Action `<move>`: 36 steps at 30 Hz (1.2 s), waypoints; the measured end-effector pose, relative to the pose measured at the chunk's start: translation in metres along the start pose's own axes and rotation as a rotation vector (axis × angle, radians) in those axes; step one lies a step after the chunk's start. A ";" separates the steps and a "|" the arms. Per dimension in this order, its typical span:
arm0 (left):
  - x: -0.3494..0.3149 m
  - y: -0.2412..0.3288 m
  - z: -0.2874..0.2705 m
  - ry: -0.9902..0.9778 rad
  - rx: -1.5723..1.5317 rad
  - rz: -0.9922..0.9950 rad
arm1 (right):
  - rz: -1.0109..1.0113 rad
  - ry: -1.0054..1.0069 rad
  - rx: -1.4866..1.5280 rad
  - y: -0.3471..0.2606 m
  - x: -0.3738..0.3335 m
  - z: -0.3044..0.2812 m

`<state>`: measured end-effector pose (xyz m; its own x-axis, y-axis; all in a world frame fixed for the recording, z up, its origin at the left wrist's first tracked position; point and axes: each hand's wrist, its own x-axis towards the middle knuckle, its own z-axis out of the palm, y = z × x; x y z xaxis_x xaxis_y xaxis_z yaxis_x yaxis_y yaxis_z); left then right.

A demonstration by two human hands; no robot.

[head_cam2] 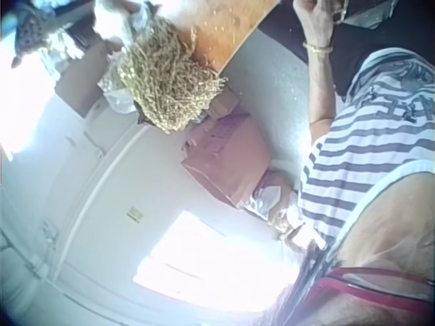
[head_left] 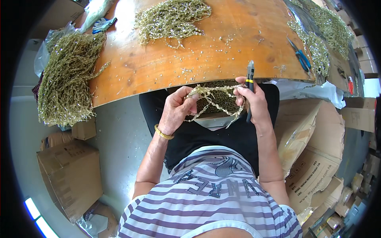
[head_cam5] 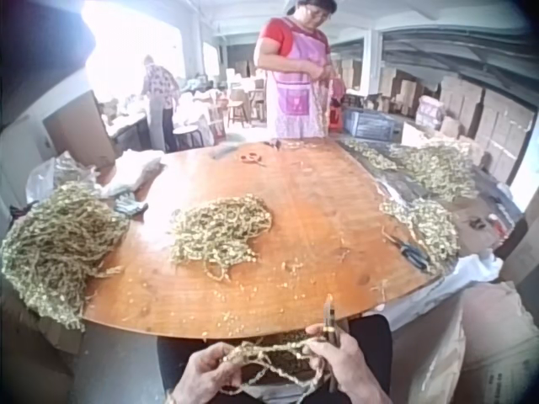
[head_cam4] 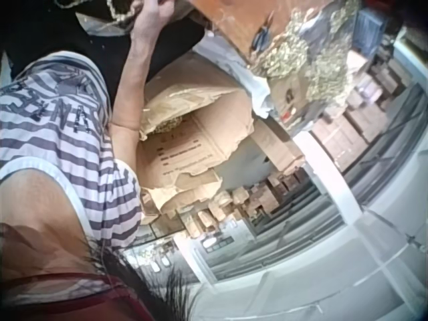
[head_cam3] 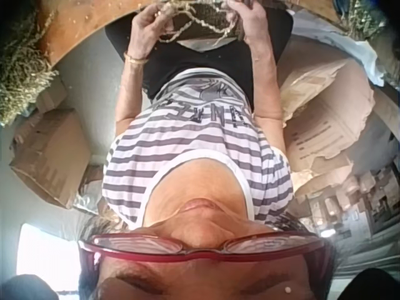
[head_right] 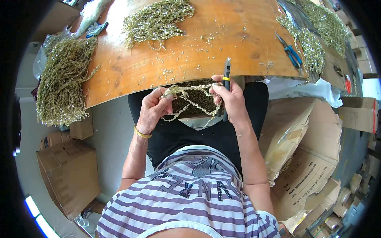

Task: The recorder is using pliers to trim and shape gold-colored plastic decorative branches at a workbench.

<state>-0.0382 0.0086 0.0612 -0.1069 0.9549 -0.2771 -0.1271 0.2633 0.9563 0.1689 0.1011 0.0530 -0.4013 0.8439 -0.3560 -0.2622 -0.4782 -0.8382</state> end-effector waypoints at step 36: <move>0.060 0.042 -0.018 -0.721 0.340 -0.263 | 0.271 -0.516 0.129 0.005 -0.016 -0.007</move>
<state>-0.0682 0.0744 0.0835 0.5560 0.6800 -0.4779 0.2566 0.4065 0.8769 0.1804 0.0870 0.0518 -0.8350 0.4760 -0.2762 -0.1822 -0.7127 -0.6774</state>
